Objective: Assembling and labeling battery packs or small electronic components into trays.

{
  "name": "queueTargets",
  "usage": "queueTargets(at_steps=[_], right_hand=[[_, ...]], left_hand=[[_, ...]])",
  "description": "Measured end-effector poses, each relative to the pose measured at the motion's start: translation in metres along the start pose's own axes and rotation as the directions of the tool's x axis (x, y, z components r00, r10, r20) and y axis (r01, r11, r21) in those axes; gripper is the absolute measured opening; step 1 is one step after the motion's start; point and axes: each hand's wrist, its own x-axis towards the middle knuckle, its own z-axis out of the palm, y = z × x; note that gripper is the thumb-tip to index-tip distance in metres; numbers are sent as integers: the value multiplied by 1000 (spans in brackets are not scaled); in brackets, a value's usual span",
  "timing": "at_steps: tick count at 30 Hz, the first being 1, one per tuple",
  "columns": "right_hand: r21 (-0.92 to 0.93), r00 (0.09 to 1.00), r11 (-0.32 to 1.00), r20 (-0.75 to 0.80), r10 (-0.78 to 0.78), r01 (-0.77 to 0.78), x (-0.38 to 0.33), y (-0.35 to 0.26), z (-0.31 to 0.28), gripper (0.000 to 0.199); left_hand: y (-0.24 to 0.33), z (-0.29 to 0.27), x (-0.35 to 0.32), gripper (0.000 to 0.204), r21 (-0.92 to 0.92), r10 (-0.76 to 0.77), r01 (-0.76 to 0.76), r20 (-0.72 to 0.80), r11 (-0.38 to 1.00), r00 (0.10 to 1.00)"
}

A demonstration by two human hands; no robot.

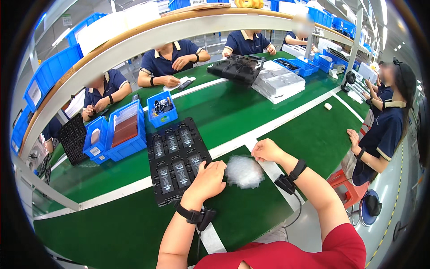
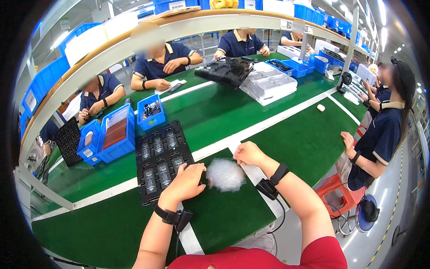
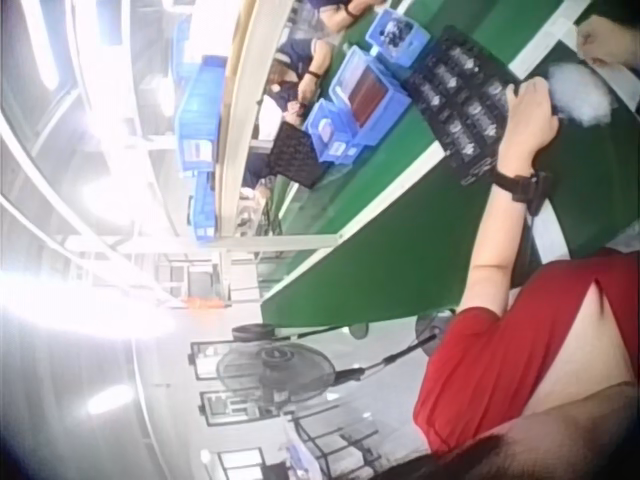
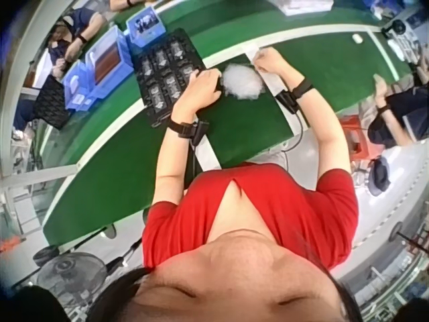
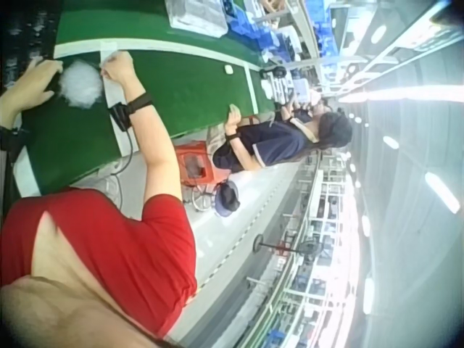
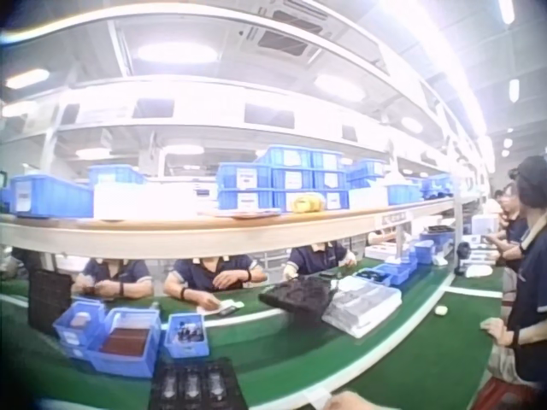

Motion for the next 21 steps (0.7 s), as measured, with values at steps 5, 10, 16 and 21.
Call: queueTargets(at_steps=[5,10,16,21], right_hand=[[-33,1000,999,13,-18,19,-2,2,-1,7],[-38,1000,999,0,30,-30,-5,4,-3,7],[-11,1000,1000,26,11,-11,-2,4,-3,8],[43,994,995,76,84,-87,-6,-4,-8,9]], left_hand=[[2,1,0,49,-9,-3,4,36,1000,999],[-2,7,1,52,-2,-4,4,20,1000,1000],[-1,8,2,53,-6,-7,8,50,1000,999],[-3,9,1,53,-1,-10,10,32,1000,999]])
